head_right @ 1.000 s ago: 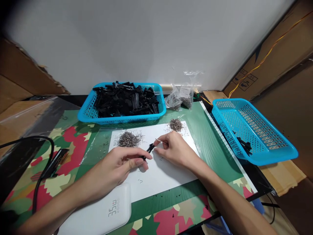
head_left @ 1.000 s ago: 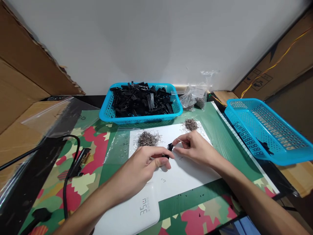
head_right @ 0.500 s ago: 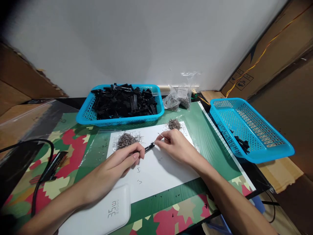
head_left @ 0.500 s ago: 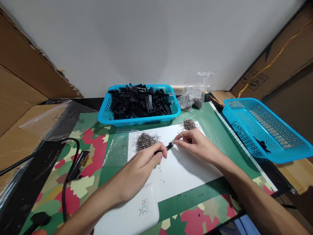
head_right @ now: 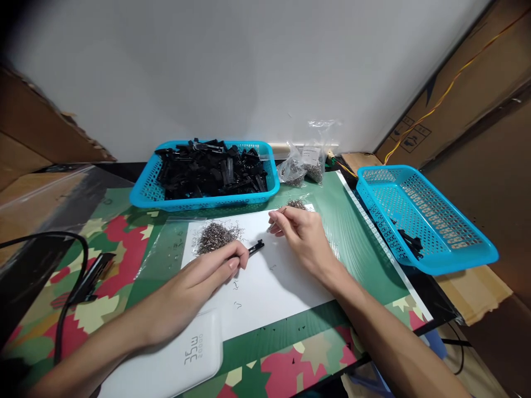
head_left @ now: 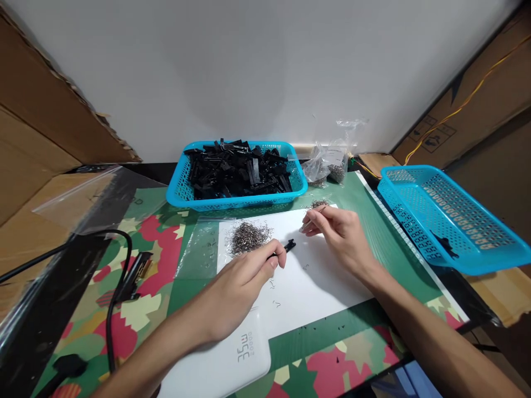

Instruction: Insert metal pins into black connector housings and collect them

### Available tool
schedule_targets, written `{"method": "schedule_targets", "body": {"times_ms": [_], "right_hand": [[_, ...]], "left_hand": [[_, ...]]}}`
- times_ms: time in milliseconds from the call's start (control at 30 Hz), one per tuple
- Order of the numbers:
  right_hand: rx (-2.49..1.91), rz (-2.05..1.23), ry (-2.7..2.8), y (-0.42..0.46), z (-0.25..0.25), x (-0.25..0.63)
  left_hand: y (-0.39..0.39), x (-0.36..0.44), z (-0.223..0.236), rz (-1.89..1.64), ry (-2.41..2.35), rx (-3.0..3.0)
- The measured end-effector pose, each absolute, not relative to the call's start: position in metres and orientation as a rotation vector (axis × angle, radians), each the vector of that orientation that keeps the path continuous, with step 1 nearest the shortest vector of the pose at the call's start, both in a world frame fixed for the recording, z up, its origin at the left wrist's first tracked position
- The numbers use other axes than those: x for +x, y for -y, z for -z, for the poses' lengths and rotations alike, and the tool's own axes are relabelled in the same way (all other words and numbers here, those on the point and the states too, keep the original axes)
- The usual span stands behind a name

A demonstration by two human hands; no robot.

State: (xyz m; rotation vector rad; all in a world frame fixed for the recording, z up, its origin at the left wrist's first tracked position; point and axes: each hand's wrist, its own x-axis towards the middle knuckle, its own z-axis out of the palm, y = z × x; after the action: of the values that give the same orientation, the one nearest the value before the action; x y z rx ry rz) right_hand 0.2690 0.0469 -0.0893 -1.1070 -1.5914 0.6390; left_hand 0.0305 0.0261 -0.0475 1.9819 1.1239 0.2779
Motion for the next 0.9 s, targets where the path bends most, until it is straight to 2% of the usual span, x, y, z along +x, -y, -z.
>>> {"method": "schedule_targets", "body": {"times_ms": [100, 433, 900], "right_hand": [[-1.115, -0.742, 1.570, -0.047, 0.092, 0.261], [-1.183, -0.651, 1.653, -0.048, 0.096, 0.256], [-1.212, -0.326, 1.683, -0.042, 0.102, 0.246]], "left_hand": [[-0.025, 0.031, 0.049, -0.254, -1.109, 2.029], [-0.024, 0.030, 0.050, -0.219, -1.080, 2.049], [-0.026, 0.027, 0.055, -0.203, -1.067, 2.099]]}}
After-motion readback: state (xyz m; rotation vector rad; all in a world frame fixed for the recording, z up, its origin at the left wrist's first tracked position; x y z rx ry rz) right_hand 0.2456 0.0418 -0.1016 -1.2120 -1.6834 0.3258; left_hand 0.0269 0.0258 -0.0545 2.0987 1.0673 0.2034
